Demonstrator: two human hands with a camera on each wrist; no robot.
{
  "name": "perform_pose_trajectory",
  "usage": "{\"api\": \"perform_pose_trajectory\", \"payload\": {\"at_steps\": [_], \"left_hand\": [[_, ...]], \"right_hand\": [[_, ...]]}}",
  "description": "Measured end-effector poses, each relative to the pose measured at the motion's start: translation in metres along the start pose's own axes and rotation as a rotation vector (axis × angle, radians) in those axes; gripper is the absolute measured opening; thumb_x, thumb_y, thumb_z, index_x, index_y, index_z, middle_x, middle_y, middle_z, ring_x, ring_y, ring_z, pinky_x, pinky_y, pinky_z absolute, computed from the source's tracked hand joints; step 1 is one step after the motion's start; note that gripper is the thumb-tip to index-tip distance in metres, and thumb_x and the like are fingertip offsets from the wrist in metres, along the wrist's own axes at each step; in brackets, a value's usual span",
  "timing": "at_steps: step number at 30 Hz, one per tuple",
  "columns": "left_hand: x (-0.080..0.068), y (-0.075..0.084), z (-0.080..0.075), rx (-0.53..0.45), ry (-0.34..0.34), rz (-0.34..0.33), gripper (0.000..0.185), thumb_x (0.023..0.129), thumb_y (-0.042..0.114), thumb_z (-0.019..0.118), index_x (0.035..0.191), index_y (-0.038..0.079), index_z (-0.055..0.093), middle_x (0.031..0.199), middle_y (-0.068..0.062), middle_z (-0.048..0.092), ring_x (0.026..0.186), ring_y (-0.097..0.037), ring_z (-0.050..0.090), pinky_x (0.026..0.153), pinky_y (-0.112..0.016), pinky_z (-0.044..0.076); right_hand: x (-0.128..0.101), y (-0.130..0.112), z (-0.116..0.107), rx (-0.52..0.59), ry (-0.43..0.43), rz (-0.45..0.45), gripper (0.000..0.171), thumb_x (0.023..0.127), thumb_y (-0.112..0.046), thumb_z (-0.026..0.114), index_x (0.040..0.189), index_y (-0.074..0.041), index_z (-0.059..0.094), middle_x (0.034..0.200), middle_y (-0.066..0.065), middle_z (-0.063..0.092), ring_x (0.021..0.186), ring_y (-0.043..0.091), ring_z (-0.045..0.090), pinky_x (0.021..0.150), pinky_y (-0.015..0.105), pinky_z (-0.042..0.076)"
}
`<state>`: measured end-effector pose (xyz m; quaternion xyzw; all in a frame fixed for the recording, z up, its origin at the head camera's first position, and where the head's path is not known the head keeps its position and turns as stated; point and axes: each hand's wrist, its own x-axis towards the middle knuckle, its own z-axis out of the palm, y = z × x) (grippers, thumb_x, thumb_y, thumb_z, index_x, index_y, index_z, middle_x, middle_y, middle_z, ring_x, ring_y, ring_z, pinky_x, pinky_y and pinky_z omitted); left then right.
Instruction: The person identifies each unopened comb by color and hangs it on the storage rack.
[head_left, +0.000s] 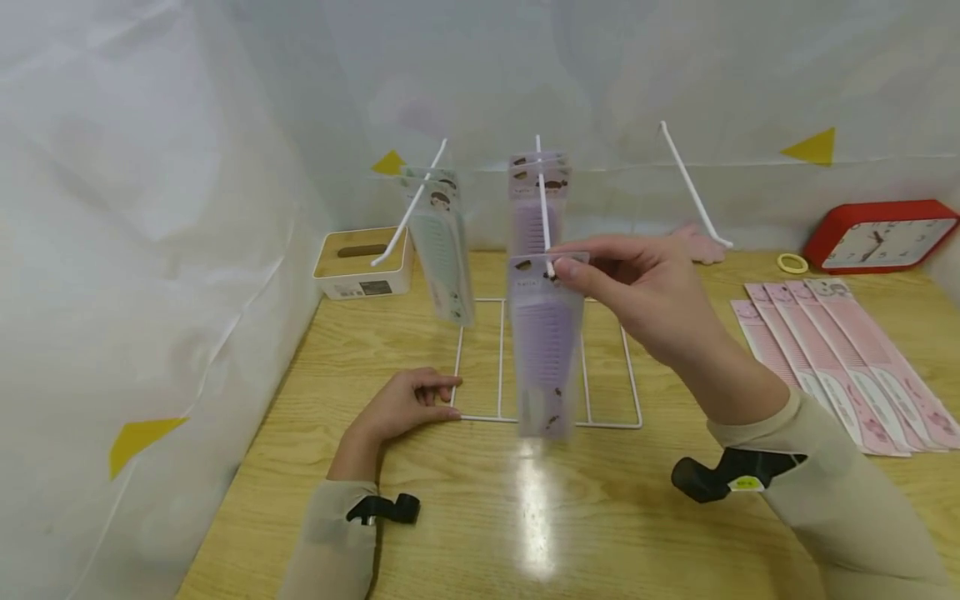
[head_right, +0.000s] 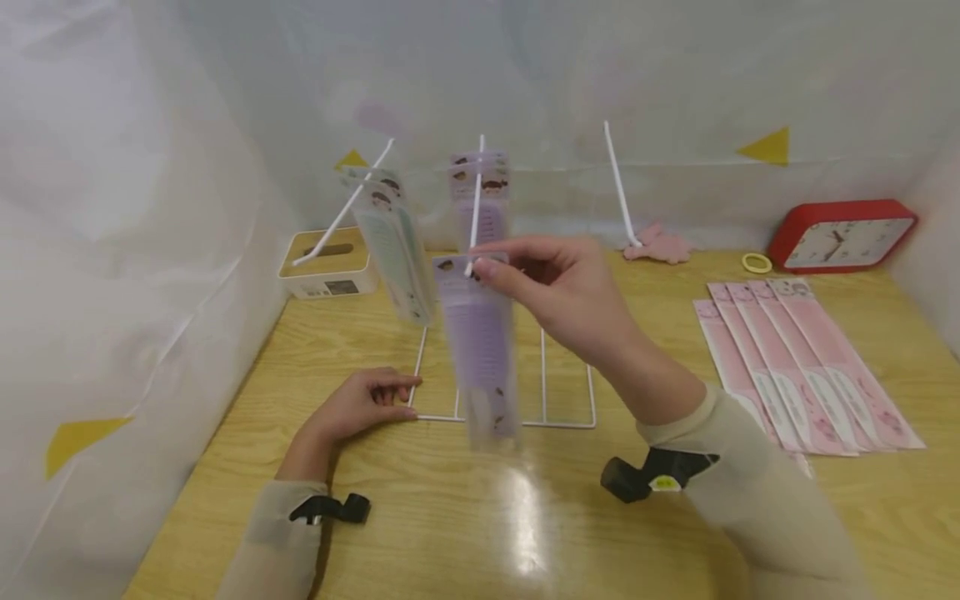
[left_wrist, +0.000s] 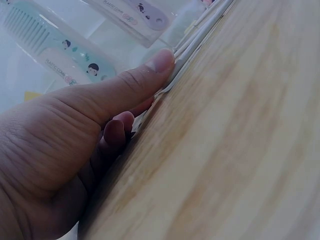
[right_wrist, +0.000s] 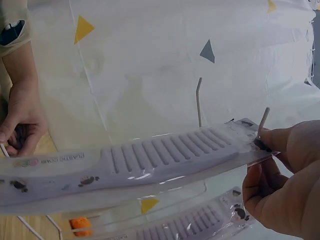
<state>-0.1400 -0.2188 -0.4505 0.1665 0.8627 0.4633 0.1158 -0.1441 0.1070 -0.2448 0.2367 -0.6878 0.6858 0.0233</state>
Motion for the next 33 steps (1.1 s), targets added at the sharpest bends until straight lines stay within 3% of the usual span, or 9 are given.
{"api": "perform_pose_trajectory", "payload": {"at_steps": [4,8,13,23,33], "left_hand": [[0.0,0.0,0.0,0.001,-0.005,-0.004,0.047,0.078,0.026,0.086,0.122,0.017,0.073,0.092,0.0,0.068,0.07,-0.014,0.054,0.063,-0.024,0.046],[-0.001,0.0,0.001,0.0,-0.005,0.0,0.046,0.078,0.026,0.086,0.122,0.017,0.073,0.091,-0.001,0.068,0.069,-0.013,0.054,0.063,-0.024,0.046],[-0.004,-0.001,0.001,-0.011,-0.003,0.0,0.045,0.079,0.024,0.086,0.121,0.015,0.074,0.091,-0.002,0.068,0.07,-0.012,0.054,0.063,-0.024,0.046],[0.002,0.001,-0.001,0.025,0.002,0.014,0.044,0.078,0.025,0.087,0.12,0.017,0.074,0.09,0.001,0.068,0.071,-0.012,0.055,0.064,-0.023,0.046],[-0.001,0.002,0.0,0.024,-0.004,0.007,0.046,0.079,0.027,0.086,0.122,0.017,0.074,0.09,0.001,0.068,0.07,-0.013,0.055,0.063,-0.024,0.046]], "right_hand": [[0.013,0.007,-0.004,-0.078,0.069,0.059,0.014,0.089,-0.015,0.077,0.102,-0.011,0.079,0.092,-0.005,0.076,0.081,0.011,0.066,0.075,0.02,0.053],[0.032,0.017,-0.004,-0.133,0.123,0.04,0.016,0.088,-0.019,0.079,0.101,-0.01,0.079,0.09,-0.005,0.075,0.078,0.011,0.064,0.07,0.021,0.052],[0.054,0.028,-0.005,-0.18,0.152,0.041,0.019,0.089,-0.022,0.077,0.104,-0.01,0.078,0.091,-0.005,0.073,0.083,0.014,0.065,0.075,0.021,0.053],[0.085,0.045,-0.017,-0.075,0.249,-0.024,0.015,0.085,-0.007,0.079,0.1,-0.004,0.077,0.088,-0.005,0.074,0.085,0.01,0.067,0.077,0.019,0.053],[0.081,0.051,-0.023,-0.057,0.272,-0.025,0.023,0.083,-0.008,0.082,0.104,-0.004,0.076,0.093,-0.002,0.074,0.089,0.013,0.068,0.081,0.019,0.054]]}}
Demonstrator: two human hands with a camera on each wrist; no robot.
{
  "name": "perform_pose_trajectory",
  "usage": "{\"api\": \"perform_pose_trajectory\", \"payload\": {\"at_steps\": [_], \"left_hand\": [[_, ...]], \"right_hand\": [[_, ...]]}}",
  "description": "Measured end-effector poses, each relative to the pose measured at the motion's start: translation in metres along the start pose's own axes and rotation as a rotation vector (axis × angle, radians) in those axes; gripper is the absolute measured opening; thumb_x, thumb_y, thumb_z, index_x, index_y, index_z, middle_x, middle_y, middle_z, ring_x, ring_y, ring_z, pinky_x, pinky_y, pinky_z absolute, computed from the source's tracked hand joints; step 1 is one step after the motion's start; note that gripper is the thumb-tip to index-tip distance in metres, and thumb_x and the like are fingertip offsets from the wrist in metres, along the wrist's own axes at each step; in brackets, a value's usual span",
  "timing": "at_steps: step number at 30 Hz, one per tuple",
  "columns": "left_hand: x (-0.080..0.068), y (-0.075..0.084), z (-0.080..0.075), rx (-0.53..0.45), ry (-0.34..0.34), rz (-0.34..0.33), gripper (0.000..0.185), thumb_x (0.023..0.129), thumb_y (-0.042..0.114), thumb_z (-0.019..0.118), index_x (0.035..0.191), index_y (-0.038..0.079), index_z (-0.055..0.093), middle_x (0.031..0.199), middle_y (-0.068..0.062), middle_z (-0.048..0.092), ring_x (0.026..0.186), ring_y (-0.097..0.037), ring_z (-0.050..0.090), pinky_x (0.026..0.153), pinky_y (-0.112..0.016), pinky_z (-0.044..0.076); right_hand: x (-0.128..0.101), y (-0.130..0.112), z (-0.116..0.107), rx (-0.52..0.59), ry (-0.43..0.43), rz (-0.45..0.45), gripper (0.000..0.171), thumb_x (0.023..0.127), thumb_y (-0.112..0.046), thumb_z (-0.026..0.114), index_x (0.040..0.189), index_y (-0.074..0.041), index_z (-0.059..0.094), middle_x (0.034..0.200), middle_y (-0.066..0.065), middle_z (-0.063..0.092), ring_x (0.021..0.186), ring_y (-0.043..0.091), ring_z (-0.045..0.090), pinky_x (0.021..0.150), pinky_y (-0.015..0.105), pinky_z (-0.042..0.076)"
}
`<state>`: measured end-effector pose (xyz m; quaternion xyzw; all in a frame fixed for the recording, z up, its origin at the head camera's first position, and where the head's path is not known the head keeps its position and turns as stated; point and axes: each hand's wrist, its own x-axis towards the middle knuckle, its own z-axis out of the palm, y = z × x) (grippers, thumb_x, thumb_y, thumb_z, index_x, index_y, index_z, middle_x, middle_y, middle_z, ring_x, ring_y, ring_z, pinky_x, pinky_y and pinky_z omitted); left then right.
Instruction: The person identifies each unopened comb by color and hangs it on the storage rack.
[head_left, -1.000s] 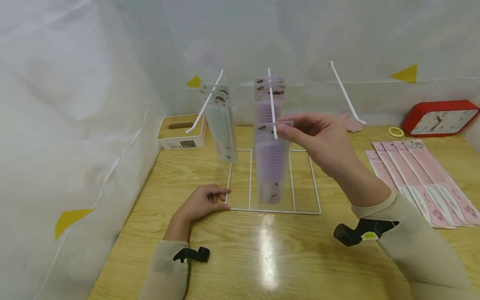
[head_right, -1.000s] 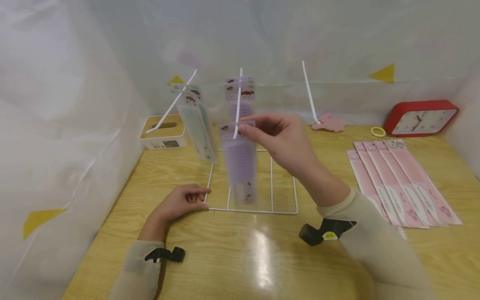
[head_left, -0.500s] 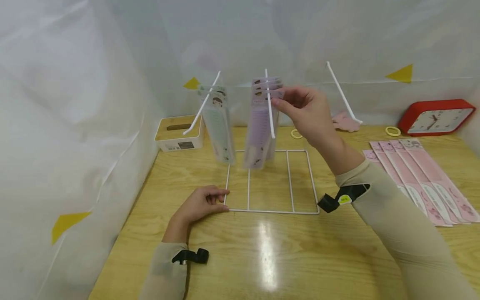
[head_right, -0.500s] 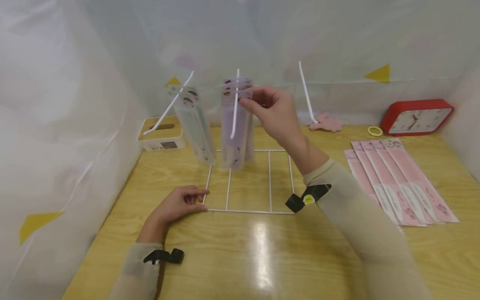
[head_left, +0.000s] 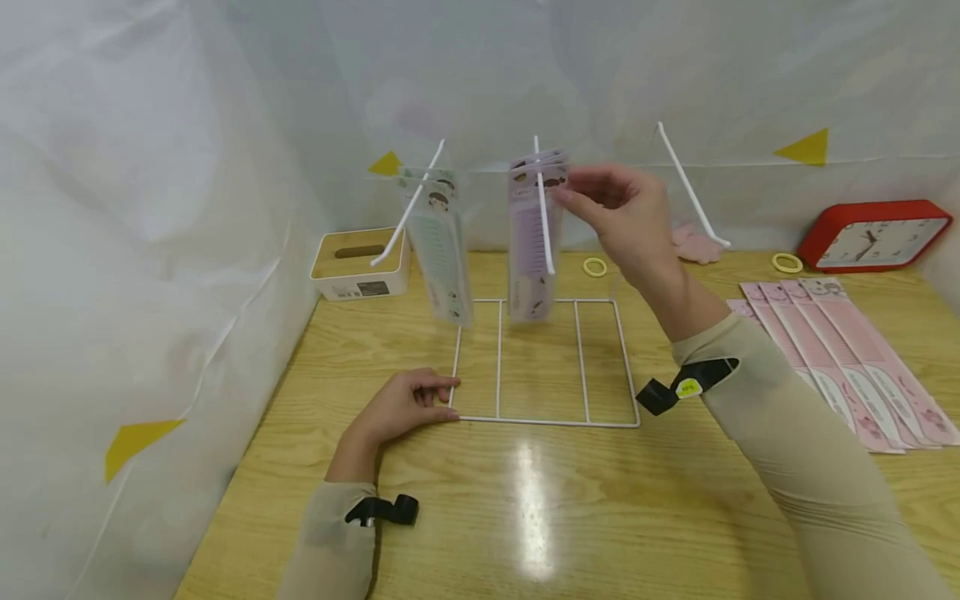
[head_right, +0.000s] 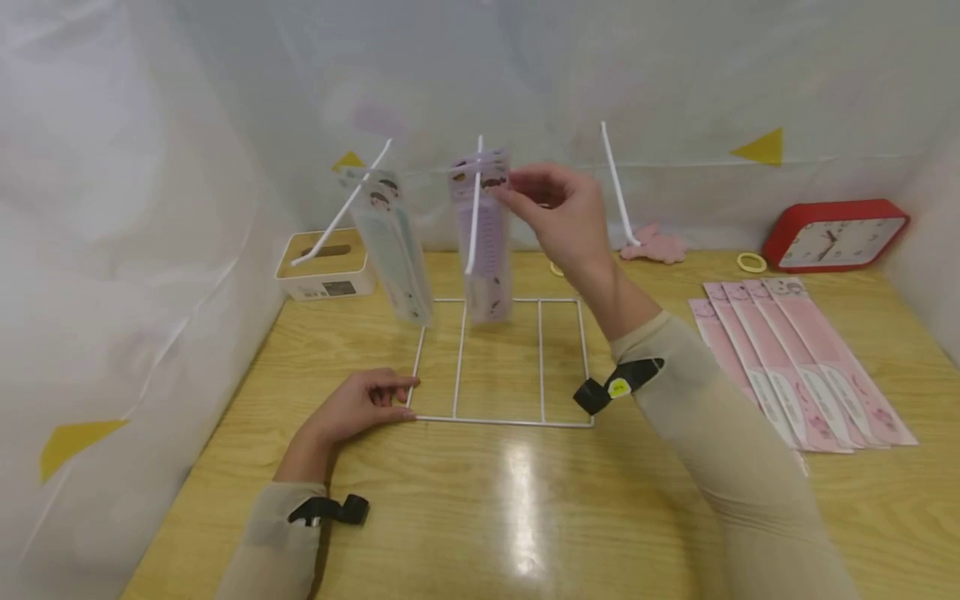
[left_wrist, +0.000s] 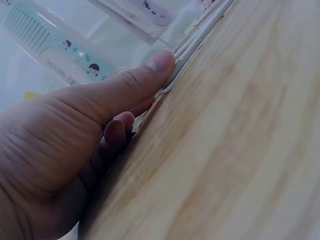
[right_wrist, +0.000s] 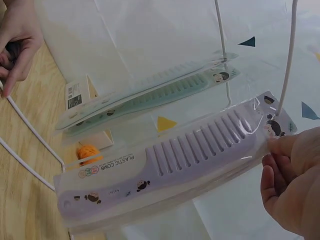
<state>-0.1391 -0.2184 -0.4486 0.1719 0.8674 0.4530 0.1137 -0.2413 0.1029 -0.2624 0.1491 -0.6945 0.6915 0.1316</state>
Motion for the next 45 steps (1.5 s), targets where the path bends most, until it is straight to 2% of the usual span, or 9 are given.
{"api": "perform_pose_trajectory", "payload": {"at_steps": [5,11,14,18,25,33,37,41,45], "left_hand": [[0.001,-0.001,0.0,-0.007,0.003,0.006,0.046,0.079,0.027,0.086,0.122,0.016,0.073,0.09,0.0,0.069,0.069,-0.012,0.054,0.062,-0.024,0.046],[0.0,-0.001,0.0,-0.004,-0.006,-0.004,0.045,0.079,0.026,0.086,0.121,0.016,0.074,0.089,0.001,0.068,0.07,-0.012,0.055,0.063,-0.024,0.047],[0.0,-0.001,0.0,-0.006,-0.003,-0.002,0.045,0.079,0.025,0.086,0.121,0.016,0.074,0.089,0.001,0.068,0.07,-0.012,0.055,0.064,-0.024,0.047],[-0.002,-0.001,-0.001,-0.017,0.0,-0.007,0.045,0.079,0.025,0.086,0.121,0.015,0.074,0.09,0.0,0.068,0.071,-0.012,0.055,0.064,-0.024,0.047],[-0.003,-0.004,-0.001,-0.02,0.009,-0.016,0.045,0.079,0.025,0.086,0.121,0.016,0.074,0.091,-0.001,0.069,0.072,-0.013,0.055,0.065,-0.023,0.046],[0.002,-0.002,0.0,-0.008,0.003,-0.001,0.045,0.079,0.026,0.086,0.121,0.017,0.074,0.09,0.001,0.068,0.071,-0.013,0.055,0.064,-0.023,0.047],[0.002,-0.001,0.0,-0.006,0.003,-0.007,0.045,0.079,0.025,0.086,0.121,0.016,0.074,0.09,0.002,0.068,0.071,-0.013,0.055,0.063,-0.023,0.047],[0.001,-0.001,0.0,-0.013,-0.005,-0.001,0.045,0.08,0.025,0.086,0.122,0.016,0.073,0.09,0.0,0.068,0.07,-0.013,0.055,0.063,-0.024,0.047],[0.001,-0.002,-0.001,-0.013,-0.005,-0.01,0.045,0.08,0.024,0.086,0.122,0.016,0.073,0.091,0.001,0.068,0.071,-0.013,0.055,0.063,-0.024,0.047]], "right_hand": [[-0.009,0.006,-0.013,0.025,-0.019,-0.01,0.022,0.084,-0.005,0.079,0.105,0.002,0.075,0.092,-0.003,0.075,0.088,0.011,0.07,0.081,0.018,0.054],[-0.027,0.024,-0.042,-0.172,-0.1,0.086,0.018,0.089,-0.012,0.076,0.106,-0.006,0.077,0.087,-0.017,0.075,0.073,0.004,0.067,0.067,0.018,0.052],[-0.034,0.042,-0.059,-0.247,-0.144,0.098,0.021,0.091,-0.013,0.074,0.109,-0.003,0.075,0.087,-0.019,0.074,0.07,0.004,0.066,0.063,0.019,0.05],[-0.044,0.069,-0.082,-0.318,-0.205,0.144,0.028,0.093,-0.015,0.072,0.115,0.002,0.071,0.092,-0.02,0.072,0.071,0.006,0.065,0.063,0.021,0.051],[-0.057,0.107,-0.126,-0.402,-0.296,0.262,0.035,0.094,-0.02,0.072,0.126,-0.006,0.067,0.103,-0.02,0.072,0.08,0.006,0.068,0.068,0.025,0.053],[-0.065,0.141,-0.198,-0.629,-0.334,0.232,0.042,0.093,-0.021,0.073,0.131,-0.005,0.064,0.101,-0.027,0.068,0.08,0.0,0.063,0.065,0.02,0.049],[-0.067,0.149,-0.226,-0.704,-0.311,0.249,0.044,0.094,-0.024,0.072,0.132,-0.005,0.063,0.101,-0.035,0.062,0.083,-0.009,0.058,0.066,0.016,0.047],[-0.07,0.153,-0.24,-0.745,-0.287,0.233,0.045,0.094,-0.023,0.072,0.133,-0.003,0.062,0.102,-0.037,0.059,0.086,-0.017,0.053,0.071,0.007,0.043],[-0.072,0.154,-0.241,-0.741,-0.281,0.216,0.047,0.094,-0.024,0.072,0.133,-0.002,0.061,0.103,-0.036,0.06,0.087,-0.019,0.052,0.073,0.003,0.04]]}}
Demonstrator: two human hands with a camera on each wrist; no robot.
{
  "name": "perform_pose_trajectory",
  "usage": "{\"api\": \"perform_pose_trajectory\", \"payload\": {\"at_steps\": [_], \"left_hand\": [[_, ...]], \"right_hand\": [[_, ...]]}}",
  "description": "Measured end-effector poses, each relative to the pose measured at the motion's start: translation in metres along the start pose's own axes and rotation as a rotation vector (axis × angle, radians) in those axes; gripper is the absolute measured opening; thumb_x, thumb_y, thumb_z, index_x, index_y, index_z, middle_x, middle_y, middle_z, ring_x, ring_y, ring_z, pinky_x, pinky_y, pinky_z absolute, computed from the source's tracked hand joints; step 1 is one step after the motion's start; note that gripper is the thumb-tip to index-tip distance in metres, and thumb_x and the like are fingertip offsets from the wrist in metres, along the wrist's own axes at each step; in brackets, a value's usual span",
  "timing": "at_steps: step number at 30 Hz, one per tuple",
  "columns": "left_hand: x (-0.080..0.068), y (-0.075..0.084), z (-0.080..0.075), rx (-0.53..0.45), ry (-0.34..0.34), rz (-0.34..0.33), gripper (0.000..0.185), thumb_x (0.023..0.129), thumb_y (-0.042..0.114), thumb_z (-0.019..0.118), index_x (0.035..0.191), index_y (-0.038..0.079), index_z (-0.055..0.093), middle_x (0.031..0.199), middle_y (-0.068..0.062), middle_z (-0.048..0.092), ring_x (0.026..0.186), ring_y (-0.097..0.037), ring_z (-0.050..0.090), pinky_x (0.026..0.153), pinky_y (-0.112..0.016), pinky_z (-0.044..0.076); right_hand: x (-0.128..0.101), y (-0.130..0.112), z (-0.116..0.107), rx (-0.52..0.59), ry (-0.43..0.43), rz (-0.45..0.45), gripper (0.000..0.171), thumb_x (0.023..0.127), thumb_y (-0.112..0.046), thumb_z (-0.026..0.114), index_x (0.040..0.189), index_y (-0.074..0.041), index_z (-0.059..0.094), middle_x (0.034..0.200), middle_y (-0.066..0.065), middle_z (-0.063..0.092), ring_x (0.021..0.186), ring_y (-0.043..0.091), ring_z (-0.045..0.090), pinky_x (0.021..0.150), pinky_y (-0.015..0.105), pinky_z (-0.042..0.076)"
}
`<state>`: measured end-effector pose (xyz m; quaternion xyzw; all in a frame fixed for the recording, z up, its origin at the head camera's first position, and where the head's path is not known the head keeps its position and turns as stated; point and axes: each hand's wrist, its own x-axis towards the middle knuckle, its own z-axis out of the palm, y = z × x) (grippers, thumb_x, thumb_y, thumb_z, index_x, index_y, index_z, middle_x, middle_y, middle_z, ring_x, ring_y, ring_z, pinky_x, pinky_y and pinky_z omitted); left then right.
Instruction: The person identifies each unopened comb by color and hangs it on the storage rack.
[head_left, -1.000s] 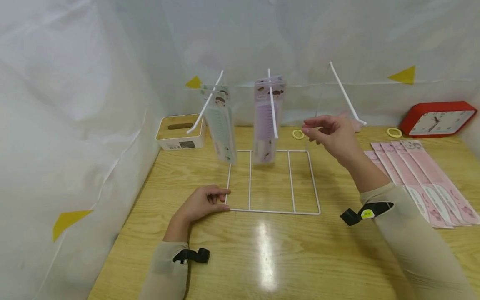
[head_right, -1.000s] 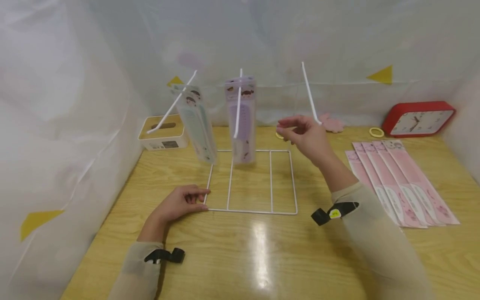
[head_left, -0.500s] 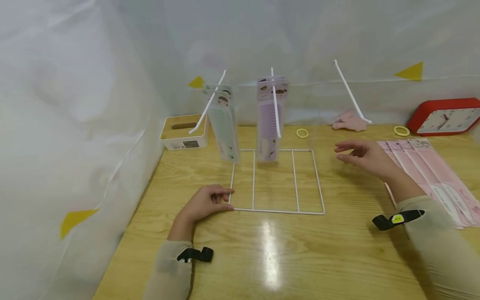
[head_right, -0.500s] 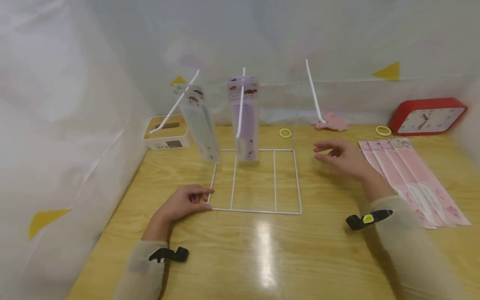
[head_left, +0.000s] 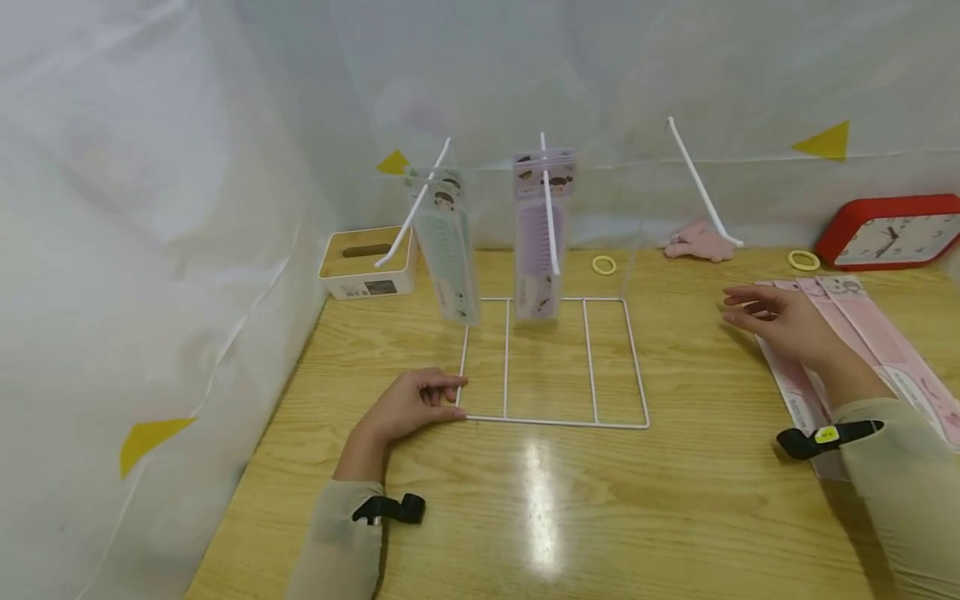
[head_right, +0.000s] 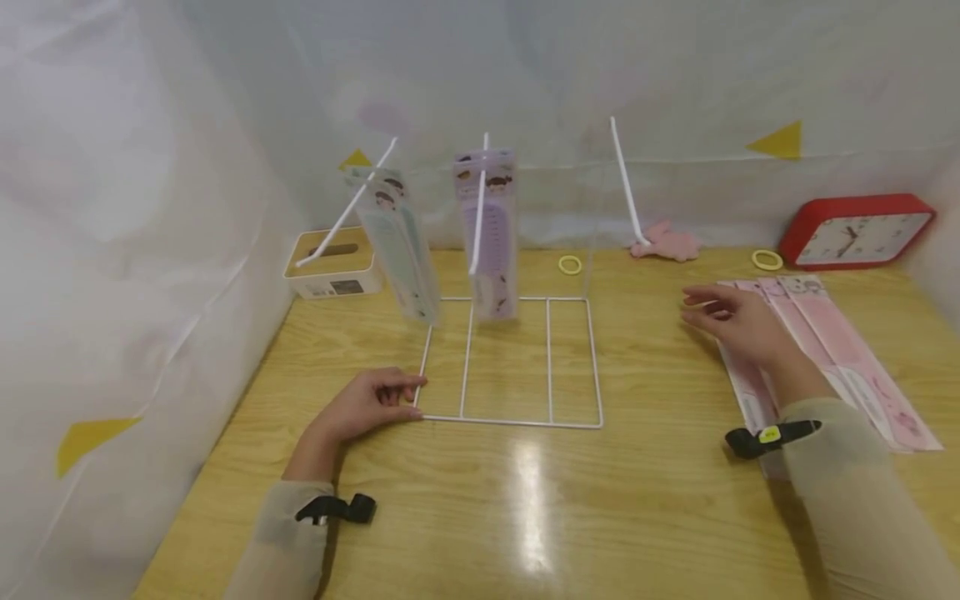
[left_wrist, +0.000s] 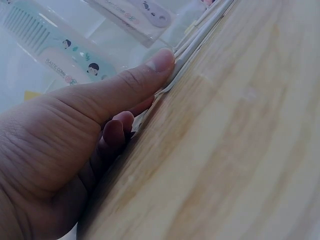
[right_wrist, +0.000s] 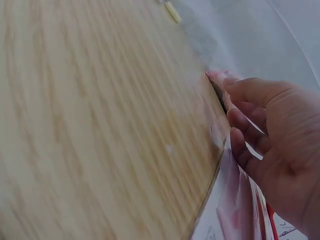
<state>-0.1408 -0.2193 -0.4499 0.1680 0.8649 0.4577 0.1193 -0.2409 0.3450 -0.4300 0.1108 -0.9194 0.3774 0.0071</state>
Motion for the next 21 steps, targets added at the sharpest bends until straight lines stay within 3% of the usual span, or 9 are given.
{"api": "perform_pose_trajectory", "payload": {"at_steps": [5,8,12,14,17,21], "left_hand": [[0.0,0.002,0.0,0.009,0.001,-0.008,0.044,0.08,0.024,0.086,0.122,0.016,0.074,0.091,0.002,0.068,0.071,-0.013,0.055,0.064,-0.024,0.047],[0.0,0.002,0.001,0.012,-0.002,-0.007,0.045,0.08,0.024,0.085,0.122,0.016,0.073,0.091,0.002,0.068,0.071,-0.013,0.055,0.064,-0.023,0.047],[0.0,0.001,0.001,0.015,-0.004,-0.004,0.045,0.08,0.025,0.085,0.123,0.017,0.073,0.091,0.002,0.068,0.071,-0.013,0.055,0.064,-0.023,0.047],[0.0,0.001,0.001,0.012,-0.004,-0.001,0.045,0.08,0.025,0.085,0.123,0.016,0.073,0.091,0.002,0.068,0.071,-0.013,0.055,0.064,-0.023,0.047],[-0.001,0.001,0.0,0.007,-0.006,0.003,0.044,0.081,0.025,0.085,0.123,0.016,0.073,0.091,0.001,0.068,0.071,-0.013,0.055,0.064,-0.023,0.047],[-0.001,0.002,-0.001,-0.005,-0.005,0.005,0.045,0.08,0.024,0.085,0.122,0.016,0.073,0.091,0.0,0.068,0.071,-0.013,0.055,0.065,-0.024,0.047]], "right_hand": [[0.001,0.002,-0.001,-0.003,-0.016,0.006,0.048,0.094,-0.026,0.071,0.134,-0.002,0.06,0.106,-0.03,0.062,0.088,-0.02,0.051,0.072,0.003,0.041],[0.003,0.005,-0.007,-0.066,-0.025,0.046,0.05,0.094,-0.03,0.071,0.135,-0.004,0.06,0.116,-0.007,0.069,0.088,-0.015,0.05,0.069,0.008,0.041],[0.005,0.009,-0.014,-0.181,-0.062,0.113,0.055,0.094,-0.04,0.069,0.138,-0.008,0.058,0.136,0.025,0.057,0.1,0.015,0.053,0.074,0.024,0.042],[0.005,0.012,-0.017,-0.209,-0.09,0.134,0.058,0.094,-0.043,0.068,0.14,-0.009,0.056,0.142,0.029,0.049,0.105,0.032,0.051,0.08,0.038,0.043],[0.006,0.015,-0.021,-0.216,-0.127,0.139,0.062,0.094,-0.044,0.067,0.143,-0.008,0.053,0.148,0.032,0.042,0.107,0.041,0.048,0.084,0.051,0.039],[0.009,0.019,-0.023,-0.234,-0.141,0.114,0.059,0.095,-0.041,0.068,0.142,-0.009,0.053,0.136,0.03,0.051,0.081,0.03,0.049,0.071,0.04,0.037]]}}
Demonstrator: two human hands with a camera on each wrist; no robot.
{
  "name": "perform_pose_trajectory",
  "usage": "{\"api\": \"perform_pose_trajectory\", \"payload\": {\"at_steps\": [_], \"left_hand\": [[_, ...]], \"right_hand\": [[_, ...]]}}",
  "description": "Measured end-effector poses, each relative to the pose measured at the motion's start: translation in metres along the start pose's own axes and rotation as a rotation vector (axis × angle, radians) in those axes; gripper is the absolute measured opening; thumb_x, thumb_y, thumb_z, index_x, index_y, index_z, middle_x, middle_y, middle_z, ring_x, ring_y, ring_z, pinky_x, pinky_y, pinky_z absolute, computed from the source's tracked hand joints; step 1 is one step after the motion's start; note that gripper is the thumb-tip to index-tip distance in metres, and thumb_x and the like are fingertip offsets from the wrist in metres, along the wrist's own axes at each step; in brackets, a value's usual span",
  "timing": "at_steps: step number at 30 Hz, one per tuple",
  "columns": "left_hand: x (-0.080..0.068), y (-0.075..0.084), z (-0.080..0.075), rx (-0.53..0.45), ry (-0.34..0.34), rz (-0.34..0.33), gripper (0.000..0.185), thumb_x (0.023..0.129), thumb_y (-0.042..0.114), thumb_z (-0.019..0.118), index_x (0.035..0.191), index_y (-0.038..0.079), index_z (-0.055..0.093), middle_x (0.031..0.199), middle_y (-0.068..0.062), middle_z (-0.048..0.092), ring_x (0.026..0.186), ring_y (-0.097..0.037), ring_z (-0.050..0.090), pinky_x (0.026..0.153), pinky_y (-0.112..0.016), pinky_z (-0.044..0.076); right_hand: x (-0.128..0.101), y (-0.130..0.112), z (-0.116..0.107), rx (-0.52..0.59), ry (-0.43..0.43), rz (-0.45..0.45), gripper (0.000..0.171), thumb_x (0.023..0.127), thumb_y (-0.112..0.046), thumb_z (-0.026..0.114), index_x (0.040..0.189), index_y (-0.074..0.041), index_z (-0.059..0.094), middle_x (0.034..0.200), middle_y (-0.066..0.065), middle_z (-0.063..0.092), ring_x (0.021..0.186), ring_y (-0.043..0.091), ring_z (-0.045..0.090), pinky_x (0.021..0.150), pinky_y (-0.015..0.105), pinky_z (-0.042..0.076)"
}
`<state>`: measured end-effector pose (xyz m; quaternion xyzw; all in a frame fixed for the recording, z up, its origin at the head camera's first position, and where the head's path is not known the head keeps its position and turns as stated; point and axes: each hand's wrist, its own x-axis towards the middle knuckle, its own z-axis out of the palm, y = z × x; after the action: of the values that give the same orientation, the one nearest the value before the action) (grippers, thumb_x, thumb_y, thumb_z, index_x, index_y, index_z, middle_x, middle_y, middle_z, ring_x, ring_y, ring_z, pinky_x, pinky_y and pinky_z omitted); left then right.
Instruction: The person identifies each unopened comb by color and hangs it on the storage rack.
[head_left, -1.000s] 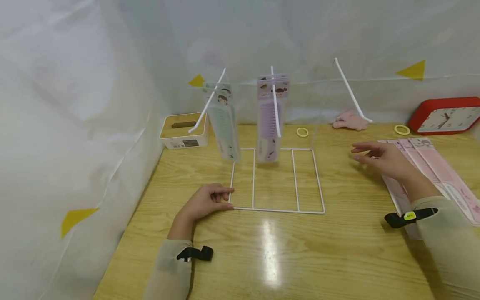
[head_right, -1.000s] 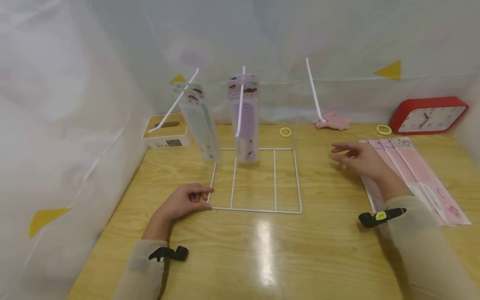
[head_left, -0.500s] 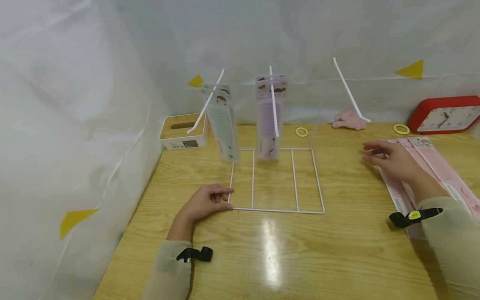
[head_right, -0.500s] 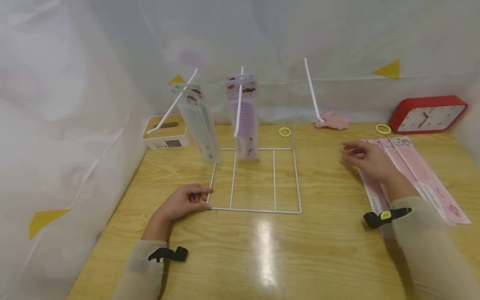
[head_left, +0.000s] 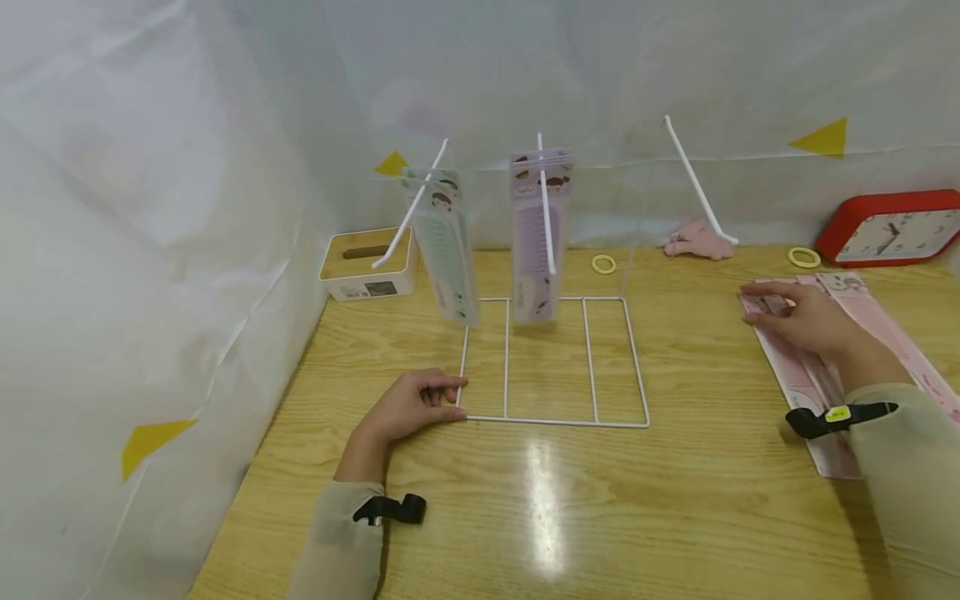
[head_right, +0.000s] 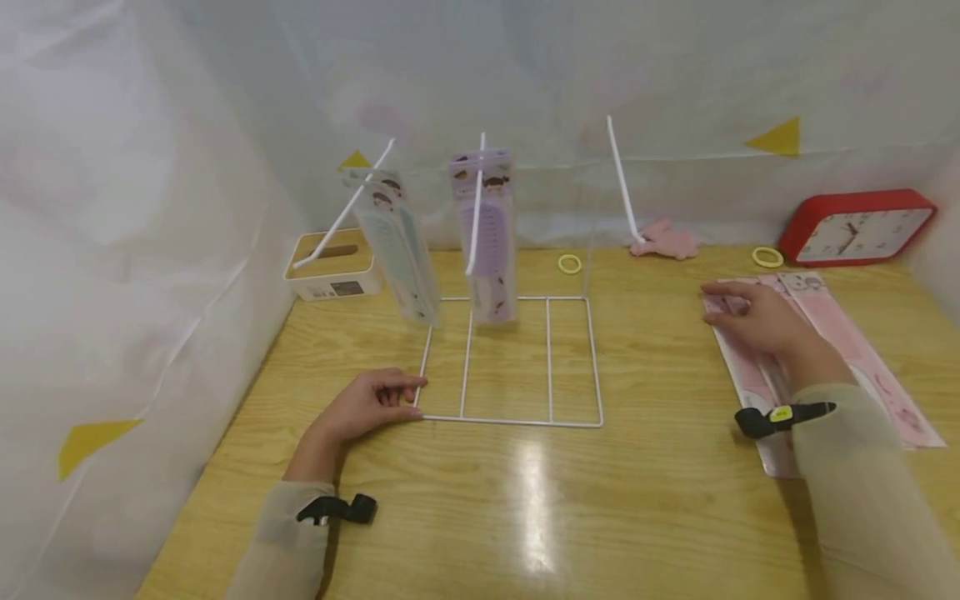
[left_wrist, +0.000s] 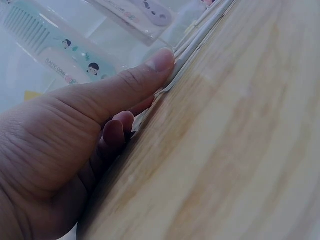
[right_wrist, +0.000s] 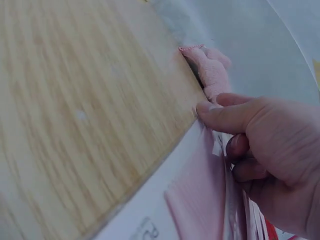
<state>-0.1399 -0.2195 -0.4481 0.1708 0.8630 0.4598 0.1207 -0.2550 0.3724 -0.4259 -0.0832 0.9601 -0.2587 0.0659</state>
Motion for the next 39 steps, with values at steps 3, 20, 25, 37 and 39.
{"api": "perform_pose_trajectory", "payload": {"at_steps": [3,20,25,37,39], "left_hand": [[0.001,0.001,0.0,-0.003,0.005,-0.005,0.044,0.08,0.024,0.086,0.122,0.017,0.074,0.091,0.001,0.068,0.071,-0.013,0.055,0.064,-0.024,0.047],[0.0,0.0,0.001,-0.013,0.018,-0.003,0.043,0.079,0.024,0.086,0.12,0.016,0.074,0.091,-0.002,0.069,0.07,-0.013,0.054,0.064,-0.023,0.046],[-0.001,0.0,0.001,-0.007,0.013,-0.002,0.042,0.079,0.025,0.086,0.119,0.017,0.075,0.09,0.0,0.069,0.071,-0.013,0.055,0.064,-0.023,0.046],[-0.001,0.003,0.003,-0.016,0.029,-0.01,0.043,0.079,0.018,0.086,0.12,0.012,0.074,0.092,-0.007,0.069,0.071,-0.012,0.053,0.064,-0.021,0.044],[-0.001,0.003,0.003,-0.008,0.027,-0.014,0.043,0.08,0.018,0.085,0.121,0.012,0.074,0.092,-0.006,0.069,0.071,-0.012,0.053,0.065,-0.022,0.044]], "right_hand": [[0.002,0.002,-0.001,-0.028,-0.004,-0.026,0.055,0.096,-0.039,0.067,0.141,-0.01,0.055,0.13,0.029,0.053,0.075,0.026,0.047,0.068,0.038,0.036],[-0.01,-0.035,0.016,0.074,-0.039,-0.167,0.048,0.1,-0.014,0.06,0.145,-0.001,0.048,0.131,0.029,0.056,0.091,0.026,0.061,0.073,0.019,0.042],[-0.009,-0.034,0.012,0.077,0.0,-0.145,0.052,0.097,-0.017,0.066,0.144,-0.003,0.049,0.131,0.031,0.055,0.099,0.044,0.061,0.072,0.027,0.048],[0.004,-0.009,-0.002,0.113,-0.076,0.199,0.107,0.084,-0.062,0.07,0.16,-0.008,0.017,0.157,0.037,0.018,0.14,0.061,0.018,0.107,0.075,0.017],[0.003,-0.01,-0.002,0.108,-0.061,0.209,0.109,0.083,-0.063,0.071,0.16,-0.007,0.018,0.156,0.038,0.021,0.139,0.06,0.021,0.106,0.074,0.019]]}}
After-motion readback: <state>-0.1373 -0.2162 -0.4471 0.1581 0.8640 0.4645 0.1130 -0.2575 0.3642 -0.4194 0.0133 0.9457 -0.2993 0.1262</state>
